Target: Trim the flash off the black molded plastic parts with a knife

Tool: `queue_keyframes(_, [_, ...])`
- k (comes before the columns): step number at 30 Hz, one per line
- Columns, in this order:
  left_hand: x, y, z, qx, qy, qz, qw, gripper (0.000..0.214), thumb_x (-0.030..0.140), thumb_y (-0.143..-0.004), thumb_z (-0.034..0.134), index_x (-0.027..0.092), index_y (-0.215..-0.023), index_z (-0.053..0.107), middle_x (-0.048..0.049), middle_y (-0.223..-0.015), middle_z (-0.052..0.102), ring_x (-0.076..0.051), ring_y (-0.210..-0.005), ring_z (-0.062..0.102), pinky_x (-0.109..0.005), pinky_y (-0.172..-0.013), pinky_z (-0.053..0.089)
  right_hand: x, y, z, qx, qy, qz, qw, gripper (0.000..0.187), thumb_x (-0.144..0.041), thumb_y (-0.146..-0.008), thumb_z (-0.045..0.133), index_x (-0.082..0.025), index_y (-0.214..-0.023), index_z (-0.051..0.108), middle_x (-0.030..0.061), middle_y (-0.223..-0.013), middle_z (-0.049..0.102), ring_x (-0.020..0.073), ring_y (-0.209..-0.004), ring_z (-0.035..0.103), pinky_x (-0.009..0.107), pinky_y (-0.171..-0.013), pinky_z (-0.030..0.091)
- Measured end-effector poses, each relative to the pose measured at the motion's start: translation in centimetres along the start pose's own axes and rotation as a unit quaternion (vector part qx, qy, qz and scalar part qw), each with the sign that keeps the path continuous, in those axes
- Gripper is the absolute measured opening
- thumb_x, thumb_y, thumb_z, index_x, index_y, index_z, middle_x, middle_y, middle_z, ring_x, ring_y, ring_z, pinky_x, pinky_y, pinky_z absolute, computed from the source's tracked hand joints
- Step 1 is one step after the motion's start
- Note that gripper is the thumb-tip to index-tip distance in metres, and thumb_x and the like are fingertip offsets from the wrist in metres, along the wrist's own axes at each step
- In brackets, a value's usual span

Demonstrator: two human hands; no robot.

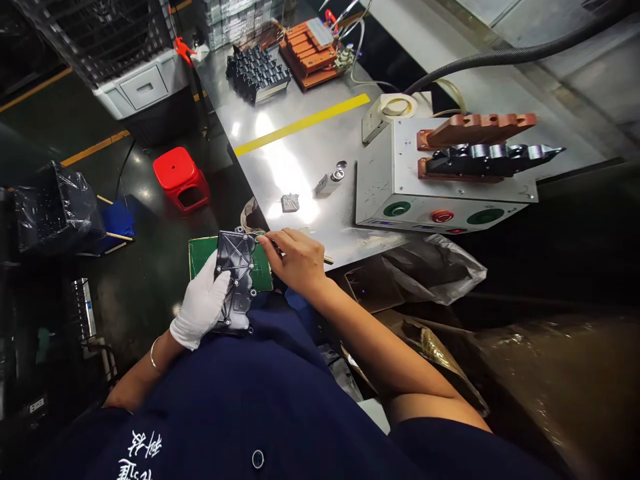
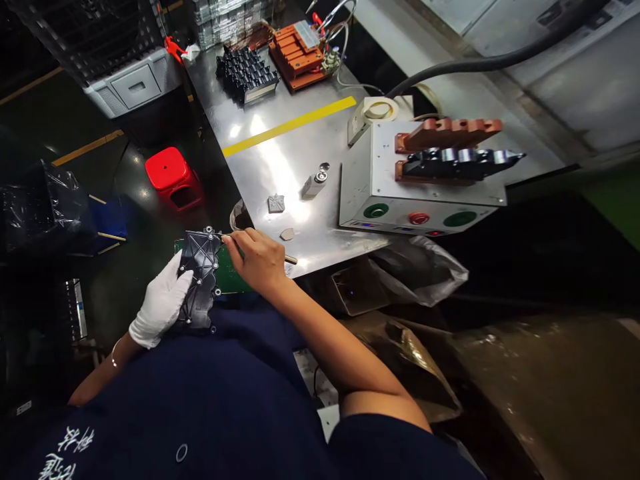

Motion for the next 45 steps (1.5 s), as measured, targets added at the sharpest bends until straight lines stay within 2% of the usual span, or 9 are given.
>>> queue_keyframes(7, [0.5,0.1,-0.2,-0.004,-0.034,0.001,0.999,0.052,0.037,-0.091,0.053,0.024,-0.141,0.048,0.0001,-0.138,0.058,-0.021,-0.129,0.052,-0.03,-0.112,0.037,0.1,-0.6,-0.9,-0.002,0.0,-0.032,0.999,0.037,-0.04,-0.097,0.047,-0.019,-0.077,0.07,0.0021,-0.065,0.066,0.0127,-0.063,0.057,0.026,-0.058,0.032])
queue_keyframes(12, [0.8,0.2,-0.4,-0.025,-0.027,-0.002,0.999,0.053,0.036,-0.09,0.054,0.024,-0.141,0.047,0.0006,-0.138,0.058,-0.021,-0.129,0.052,-0.029,-0.111,0.038,0.3,-0.9,-1.4,-0.017,0.003,-0.024,1.0,0.038,-0.041,-0.096,0.046,-0.019,-0.076,0.071,0.0028,-0.065,0.067,0.0131,-0.063,0.058,0.026,-0.055,0.031])
queue_keyframes(18, [0.8,0.2,-0.8,0.001,-0.01,0.013,1.0,0.048,0.033,-0.09,0.054,0.026,-0.137,0.052,0.0004,-0.135,0.06,-0.022,-0.127,0.053,-0.031,-0.112,0.038,-0.5,0.8,-2.4,-0.032,-0.056,-0.061,0.996,0.037,-0.042,-0.094,0.051,-0.018,-0.071,0.068,0.002,-0.062,0.065,0.0113,-0.058,0.056,0.024,-0.055,0.034])
queue_keyframes(24, [0.9,0.2,-1.3,0.015,-0.033,0.022,0.999,0.049,0.032,-0.091,0.052,0.024,-0.139,0.05,-0.0003,-0.14,0.056,-0.021,-0.13,0.051,-0.03,-0.113,0.035,-1.1,1.6,-2.1,-0.043,-0.028,-0.092,0.994,0.04,-0.043,-0.094,0.051,-0.018,-0.067,0.067,0.0021,-0.06,0.064,0.0114,-0.056,0.055,0.026,-0.054,0.031])
queue_keyframes(29, [0.8,0.3,-1.2,0.0,-0.01,0.03,0.999,0.048,0.032,-0.092,0.051,0.025,-0.139,0.05,0.0001,-0.137,0.058,-0.021,-0.127,0.053,-0.03,-0.112,0.037,-1.1,1.2,-2.1,-0.038,-0.002,-0.095,0.995,0.04,-0.043,-0.094,0.05,-0.019,-0.068,0.068,0.0018,-0.06,0.065,0.0116,-0.057,0.055,0.026,-0.054,0.03])
queue_keyframes(40, [1.0,0.3,-1.6,-0.021,-0.019,0.03,0.999,0.051,0.032,-0.091,0.051,0.022,-0.141,0.047,-0.0004,-0.139,0.057,-0.02,-0.13,0.051,-0.029,-0.113,0.036,-1.4,-0.4,-2.9,-0.101,-0.001,-0.182,0.978,0.047,-0.047,-0.094,0.048,-0.019,-0.063,0.068,0.0016,-0.057,0.061,0.0112,-0.057,0.052,0.027,-0.052,0.028])
queue_keyframes(45, [1.3,0.4,-1.7,-0.034,-0.018,0.041,0.998,0.051,0.034,-0.092,0.051,0.021,-0.141,0.048,-0.0024,-0.142,0.055,-0.021,-0.131,0.05,-0.031,-0.113,0.035,-1.5,-1.0,-3.0,-0.118,-0.002,-0.185,0.976,0.048,-0.048,-0.094,0.048,-0.017,-0.063,0.068,0.0021,-0.057,0.061,0.0111,-0.056,0.05,0.027,-0.052,0.024])
Point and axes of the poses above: each hand's wrist, its own y-axis away from the middle knuckle, its own z-axis out of the palm, x = y × z, the point moved 3 cm from there along -y, towards the middle knuckle
